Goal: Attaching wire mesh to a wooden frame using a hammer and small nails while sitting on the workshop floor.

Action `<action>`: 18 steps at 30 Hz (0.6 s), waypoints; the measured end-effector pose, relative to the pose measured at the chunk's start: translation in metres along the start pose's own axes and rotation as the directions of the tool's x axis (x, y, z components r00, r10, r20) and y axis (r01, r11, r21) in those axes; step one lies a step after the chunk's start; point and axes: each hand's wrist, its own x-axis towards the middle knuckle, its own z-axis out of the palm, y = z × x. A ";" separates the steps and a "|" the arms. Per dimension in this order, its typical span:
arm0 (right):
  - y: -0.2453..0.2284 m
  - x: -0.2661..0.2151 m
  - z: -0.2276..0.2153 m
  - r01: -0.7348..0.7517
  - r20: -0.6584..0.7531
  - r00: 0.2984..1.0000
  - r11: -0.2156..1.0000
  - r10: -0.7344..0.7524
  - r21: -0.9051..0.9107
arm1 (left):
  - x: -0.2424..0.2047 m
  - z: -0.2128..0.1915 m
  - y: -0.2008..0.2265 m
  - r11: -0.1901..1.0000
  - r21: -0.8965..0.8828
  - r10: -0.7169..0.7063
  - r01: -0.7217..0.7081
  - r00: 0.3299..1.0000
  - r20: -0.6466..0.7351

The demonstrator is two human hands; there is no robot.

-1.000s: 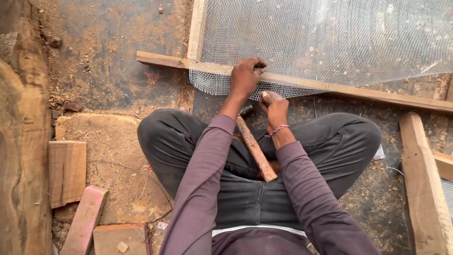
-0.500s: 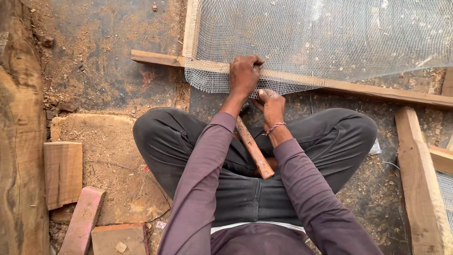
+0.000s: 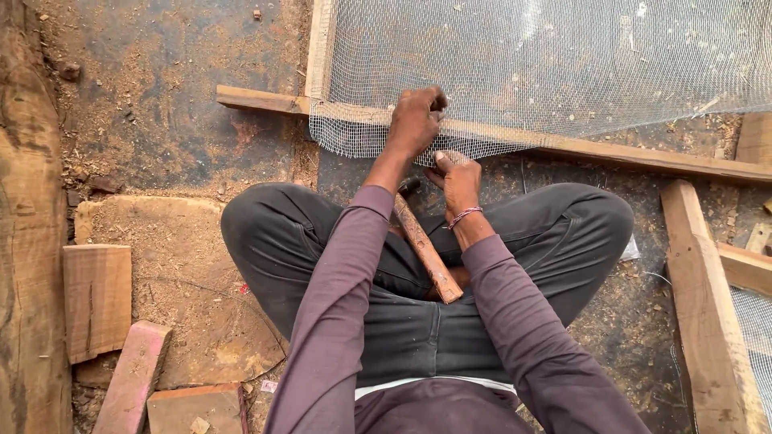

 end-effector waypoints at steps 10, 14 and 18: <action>-0.010 -0.001 0.003 -0.075 0.005 0.997 0.997 0.075 -0.002 | 0.007 -0.003 0.003 0.977 0.215 -0.013 0.009 1.000 0.019; -0.008 0.003 0.000 -0.117 0.014 0.993 0.992 0.117 -0.036 | 0.002 -0.008 0.007 0.981 0.194 -0.014 0.003 0.998 0.056; -0.043 -0.014 0.010 -0.037 -0.015 0.999 0.991 0.036 -0.131 | -0.001 -0.008 0.005 0.968 0.196 0.170 -0.155 0.984 -0.061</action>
